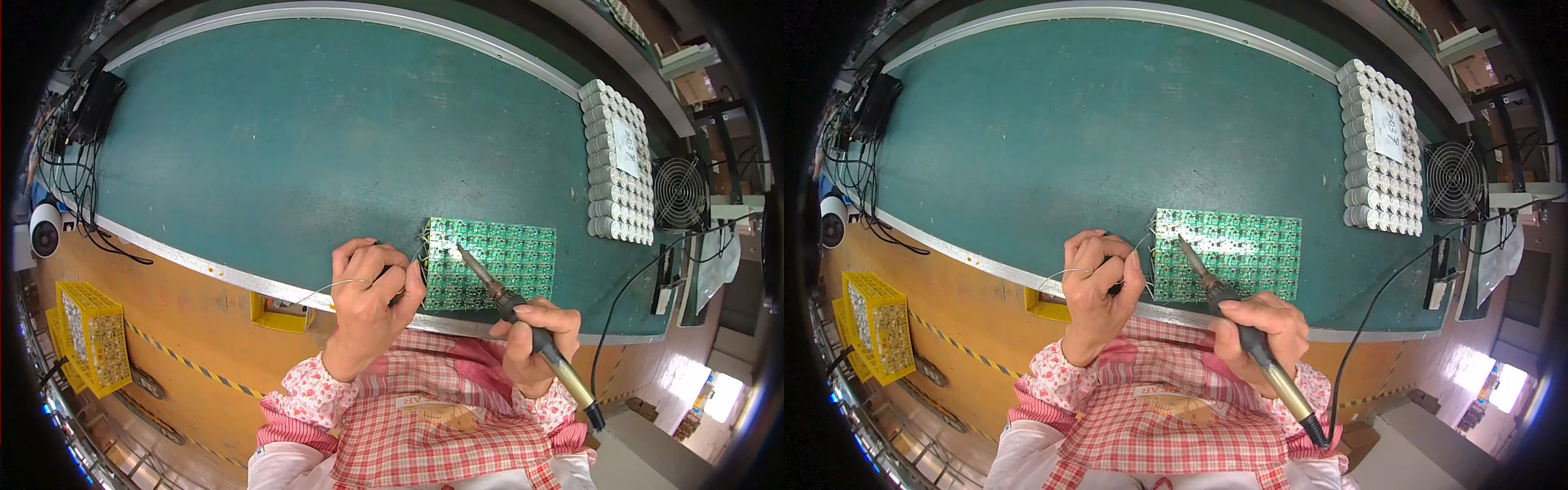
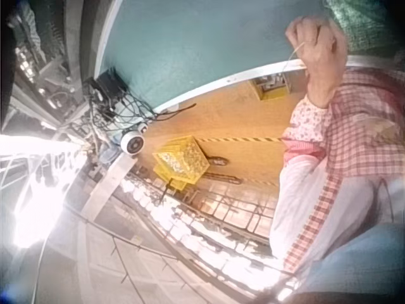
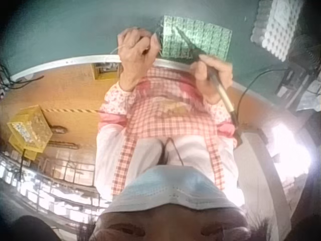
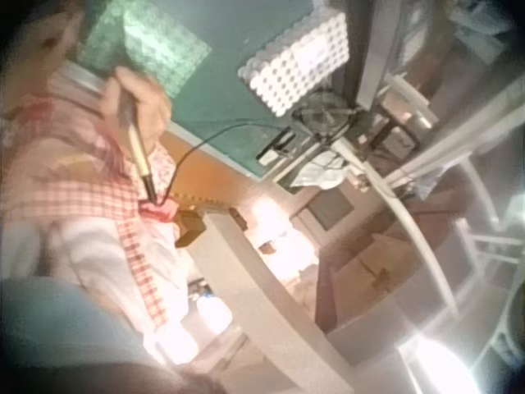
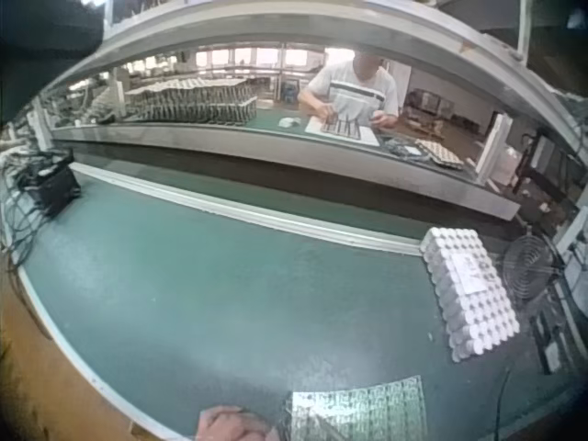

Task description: The person solders connections onto a circuit board using a soldering iron and solder wire, turning and holding the board by hand to reach different spots.

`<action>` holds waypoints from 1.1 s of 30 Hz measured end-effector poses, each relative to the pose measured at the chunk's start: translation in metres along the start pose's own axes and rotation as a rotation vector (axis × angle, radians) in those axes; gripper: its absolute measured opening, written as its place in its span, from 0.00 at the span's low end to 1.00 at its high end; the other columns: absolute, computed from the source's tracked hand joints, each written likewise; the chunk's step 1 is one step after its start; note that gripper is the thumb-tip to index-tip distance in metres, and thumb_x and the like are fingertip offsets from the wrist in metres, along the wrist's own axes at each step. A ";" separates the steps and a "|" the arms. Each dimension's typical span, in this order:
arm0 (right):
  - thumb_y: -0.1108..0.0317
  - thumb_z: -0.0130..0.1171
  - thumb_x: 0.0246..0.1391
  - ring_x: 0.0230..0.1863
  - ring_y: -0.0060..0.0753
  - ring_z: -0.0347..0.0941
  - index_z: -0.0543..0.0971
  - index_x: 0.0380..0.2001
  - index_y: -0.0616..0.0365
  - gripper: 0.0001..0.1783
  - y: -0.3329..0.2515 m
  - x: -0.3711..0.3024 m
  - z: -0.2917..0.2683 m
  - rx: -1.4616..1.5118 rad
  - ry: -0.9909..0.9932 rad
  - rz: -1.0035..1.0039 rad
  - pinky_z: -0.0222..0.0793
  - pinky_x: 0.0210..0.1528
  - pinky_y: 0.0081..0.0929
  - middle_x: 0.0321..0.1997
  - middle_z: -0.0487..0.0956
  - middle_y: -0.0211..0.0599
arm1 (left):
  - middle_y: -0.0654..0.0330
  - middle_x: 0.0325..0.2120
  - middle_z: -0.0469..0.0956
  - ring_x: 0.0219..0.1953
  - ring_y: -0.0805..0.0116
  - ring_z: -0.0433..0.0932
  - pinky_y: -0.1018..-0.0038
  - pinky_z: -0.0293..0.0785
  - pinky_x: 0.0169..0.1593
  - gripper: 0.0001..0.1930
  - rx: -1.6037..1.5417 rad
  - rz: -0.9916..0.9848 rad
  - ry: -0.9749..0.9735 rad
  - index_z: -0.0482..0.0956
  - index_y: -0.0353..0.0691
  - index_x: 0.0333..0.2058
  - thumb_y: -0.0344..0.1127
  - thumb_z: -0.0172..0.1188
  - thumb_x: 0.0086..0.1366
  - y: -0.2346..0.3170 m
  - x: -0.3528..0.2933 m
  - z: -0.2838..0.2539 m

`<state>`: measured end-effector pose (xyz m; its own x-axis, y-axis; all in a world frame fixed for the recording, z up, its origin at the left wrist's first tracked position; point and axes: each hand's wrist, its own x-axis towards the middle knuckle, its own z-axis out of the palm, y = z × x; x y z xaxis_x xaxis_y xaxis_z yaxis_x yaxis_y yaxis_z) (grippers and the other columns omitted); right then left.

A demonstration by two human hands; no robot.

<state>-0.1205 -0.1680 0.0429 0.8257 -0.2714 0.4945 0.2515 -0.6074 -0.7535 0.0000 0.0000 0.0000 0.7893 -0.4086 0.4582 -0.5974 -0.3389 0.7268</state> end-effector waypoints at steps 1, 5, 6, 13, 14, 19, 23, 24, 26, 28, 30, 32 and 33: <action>0.70 0.65 0.55 0.19 0.29 0.76 0.74 0.44 0.63 0.15 0.002 0.000 -0.001 0.024 0.019 0.025 0.71 0.24 0.25 0.22 0.82 0.38 | 0.58 0.28 0.79 0.36 0.56 0.77 0.59 0.71 0.51 0.10 0.008 0.007 -0.002 0.74 0.38 0.19 0.22 0.66 0.53 -0.001 0.001 0.001; 0.73 0.63 0.56 0.20 0.28 0.77 0.73 0.41 0.61 0.12 0.000 0.000 -0.014 -0.036 0.055 0.042 0.71 0.25 0.25 0.21 0.81 0.36 | 0.58 0.28 0.79 0.38 0.55 0.77 0.62 0.71 0.50 0.09 0.000 0.035 0.011 0.74 0.37 0.20 0.21 0.66 0.53 0.005 0.010 0.004; 0.73 0.63 0.56 0.20 0.28 0.77 0.73 0.41 0.61 0.12 -0.001 0.001 -0.024 -0.090 0.075 0.039 0.71 0.25 0.25 0.21 0.81 0.36 | 0.57 0.31 0.80 0.40 0.55 0.77 0.61 0.71 0.51 0.08 0.008 -0.003 -0.027 0.75 0.37 0.24 0.23 0.67 0.52 0.007 0.009 0.004; 0.68 0.51 0.66 0.27 0.23 0.73 0.71 0.44 0.60 0.08 0.026 -0.006 -0.138 -0.518 0.843 0.160 0.70 0.33 0.22 0.29 0.74 0.33 | 0.50 0.62 0.69 0.64 0.46 0.66 0.54 0.56 0.68 0.50 -0.040 -0.027 -0.397 0.68 0.38 0.58 0.43 0.83 0.34 0.003 0.028 -0.026; 0.68 0.50 0.67 0.28 0.21 0.72 0.71 0.45 0.60 0.08 0.031 -0.009 -0.162 -0.542 0.872 0.176 0.68 0.33 0.21 0.28 0.73 0.32 | 0.51 0.63 0.68 0.65 0.46 0.64 0.54 0.56 0.69 0.53 -0.015 -0.003 -0.462 0.67 0.39 0.60 0.44 0.83 0.32 0.000 0.031 -0.024; 0.64 0.52 0.69 0.30 0.20 0.70 0.74 0.46 0.60 0.11 0.076 -0.033 -0.248 -0.711 1.045 0.270 0.68 0.36 0.20 0.29 0.74 0.30 | 0.54 0.60 0.71 0.64 0.50 0.66 0.53 0.51 0.72 0.58 0.071 -0.017 -0.526 0.64 0.38 0.64 0.44 0.83 0.30 0.004 0.029 -0.023; 0.63 0.55 0.67 0.36 0.28 0.76 0.76 0.46 0.59 0.12 0.101 -0.053 -0.281 -0.881 0.852 0.423 0.71 0.42 0.25 0.38 0.79 0.36 | 0.52 0.60 0.71 0.63 0.50 0.68 0.53 0.52 0.72 0.57 0.097 -0.009 -0.483 0.64 0.37 0.63 0.43 0.83 0.31 0.009 0.021 -0.018; 0.64 0.56 0.66 0.40 0.32 0.78 0.76 0.47 0.58 0.12 0.106 -0.053 -0.282 -0.899 0.692 0.566 0.72 0.46 0.27 0.42 0.80 0.38 | 0.52 0.60 0.71 0.63 0.50 0.68 0.53 0.52 0.72 0.57 0.113 -0.016 -0.478 0.64 0.37 0.63 0.43 0.83 0.31 0.010 0.020 -0.019; 0.63 0.55 0.66 0.43 0.35 0.78 0.77 0.47 0.58 0.12 0.113 -0.055 -0.282 -0.976 0.711 0.430 0.71 0.49 0.28 0.45 0.80 0.40 | 0.51 0.60 0.71 0.63 0.50 0.67 0.52 0.52 0.71 0.56 0.113 -0.017 -0.465 0.65 0.37 0.63 0.43 0.84 0.31 0.010 0.015 -0.022; 0.61 0.54 0.66 0.50 0.38 0.77 0.77 0.48 0.56 0.13 0.118 -0.055 -0.278 -1.025 0.703 0.355 0.67 0.56 0.30 0.48 0.80 0.41 | 0.50 0.60 0.71 0.63 0.50 0.67 0.52 0.52 0.71 0.55 0.125 -0.013 -0.464 0.66 0.37 0.62 0.44 0.83 0.33 0.014 0.012 -0.022; 0.59 0.54 0.67 0.48 0.36 0.76 0.77 0.48 0.56 0.15 0.089 -0.044 -0.262 -1.048 0.585 0.435 0.68 0.55 0.30 0.48 0.79 0.41 | 0.50 0.59 0.71 0.63 0.49 0.67 0.52 0.54 0.69 0.53 0.091 0.058 -0.473 0.66 0.37 0.61 0.46 0.82 0.35 0.013 0.016 -0.018; 0.62 0.55 0.67 0.43 0.29 0.76 0.77 0.47 0.60 0.13 0.074 -0.048 -0.240 -0.811 0.735 0.457 0.71 0.47 0.25 0.46 0.78 0.35 | 0.50 0.58 0.72 0.61 0.47 0.68 0.53 0.59 0.66 0.46 0.033 0.069 -0.420 0.70 0.38 0.58 0.47 0.80 0.39 0.017 0.020 -0.011; 0.66 0.56 0.67 0.38 0.24 0.75 0.76 0.47 0.60 0.10 0.067 -0.048 -0.222 -0.749 0.765 0.349 0.72 0.40 0.21 0.44 0.77 0.34 | 0.50 0.57 0.72 0.59 0.46 0.69 0.54 0.62 0.63 0.40 -0.008 0.040 -0.360 0.73 0.39 0.55 0.47 0.79 0.43 0.019 0.018 -0.011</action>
<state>-0.2552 -0.3611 0.0647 0.2004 -0.7447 0.6367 -0.5117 -0.6337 -0.5801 0.0045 -0.0044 0.0274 0.6639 -0.6942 0.2780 -0.6245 -0.3102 0.7168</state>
